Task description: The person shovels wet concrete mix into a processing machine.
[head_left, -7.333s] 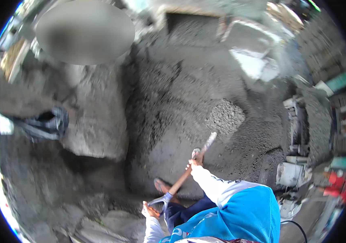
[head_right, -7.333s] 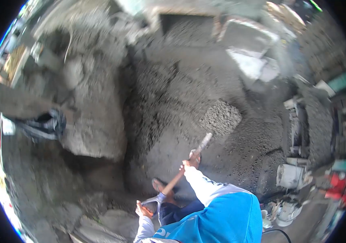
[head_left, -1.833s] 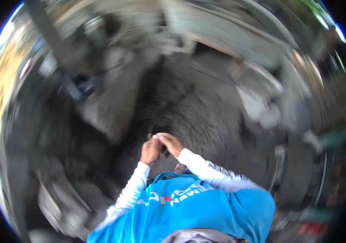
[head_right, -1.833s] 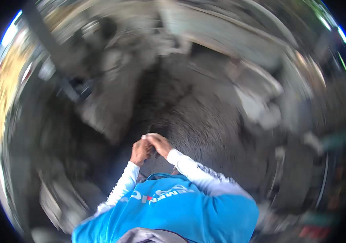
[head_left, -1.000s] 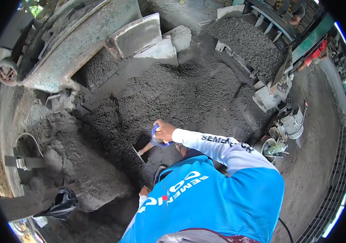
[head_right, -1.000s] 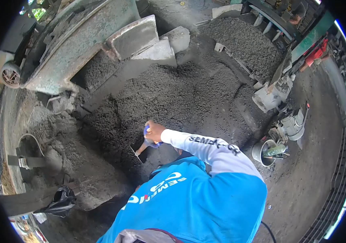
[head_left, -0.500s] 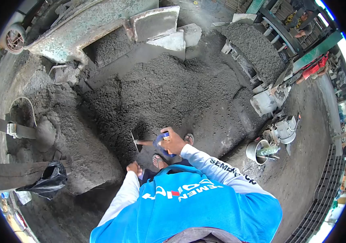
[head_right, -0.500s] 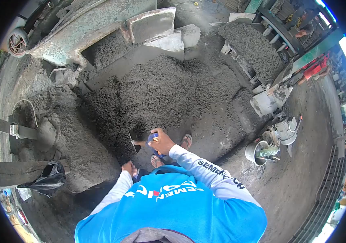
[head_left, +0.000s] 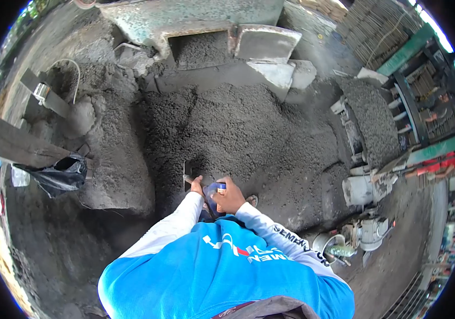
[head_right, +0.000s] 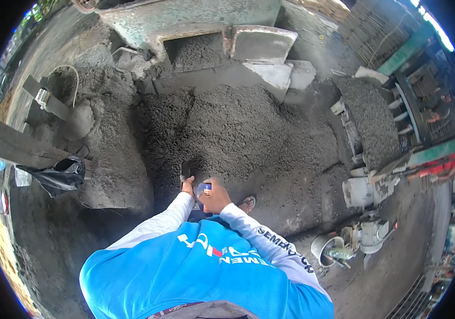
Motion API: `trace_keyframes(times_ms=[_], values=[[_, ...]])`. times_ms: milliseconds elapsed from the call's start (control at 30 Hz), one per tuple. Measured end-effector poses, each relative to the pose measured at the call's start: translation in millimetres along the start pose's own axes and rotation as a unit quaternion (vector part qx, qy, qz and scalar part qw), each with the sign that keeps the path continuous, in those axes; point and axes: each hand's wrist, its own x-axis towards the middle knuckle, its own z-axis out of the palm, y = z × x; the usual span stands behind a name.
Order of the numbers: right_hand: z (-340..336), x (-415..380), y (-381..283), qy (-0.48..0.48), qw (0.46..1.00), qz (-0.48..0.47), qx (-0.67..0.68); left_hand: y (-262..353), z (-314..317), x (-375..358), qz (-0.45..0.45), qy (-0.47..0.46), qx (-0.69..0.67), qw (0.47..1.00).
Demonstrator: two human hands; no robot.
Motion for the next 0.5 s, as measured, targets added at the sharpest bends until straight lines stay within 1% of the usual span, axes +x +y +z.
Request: trace_keyframes(times_ms=[33,67,100,133,200,233,267,300,333,400,433,500], values=[[-5,-1,-2,0.005,1.000,0.004,0.017,-2,10,-11,0.062,-0.027,-0.093,0.993],[-16,0,-13,0.009,0.999,0.008,0.032,0,15,-12,0.062,-0.016,-0.145,0.987],[-30,-2,-24,0.023,0.999,0.005,0.046,1,24,-11,0.053,-0.049,-0.216,0.974],[-49,-7,-47,0.017,0.997,0.000,0.072,4,35,-25,0.044,-0.079,-0.284,0.955],[-98,-10,-91,0.011,0.992,-0.001,0.127,14,56,-8,-0.075,-0.060,-0.332,0.938],[-123,-7,-98,0.016,0.999,-0.014,0.043,18,77,-19,-0.054,-0.061,-0.324,0.943],[-145,-4,-100,0.022,0.999,-0.027,-0.041,22,94,-20,-0.065,-0.107,-0.274,0.954],[-162,-2,-98,0.127,0.953,-0.169,-0.216,24,109,-9,-0.083,-0.117,-0.237,0.961],[-179,1,-105,0.190,0.893,-0.230,-0.336,28,121,6,-0.100,-0.126,-0.199,0.967],[-204,18,-108,0.174,0.835,-0.373,-0.365,41,167,-19,-0.099,-0.054,-0.148,0.983],[-213,24,-109,0.107,0.841,-0.388,-0.361,47,172,11,-0.074,-0.082,-0.088,0.990],[-224,36,-113,-0.032,0.839,-0.413,-0.352,73,208,-20,-0.075,-0.078,-0.077,0.991]])
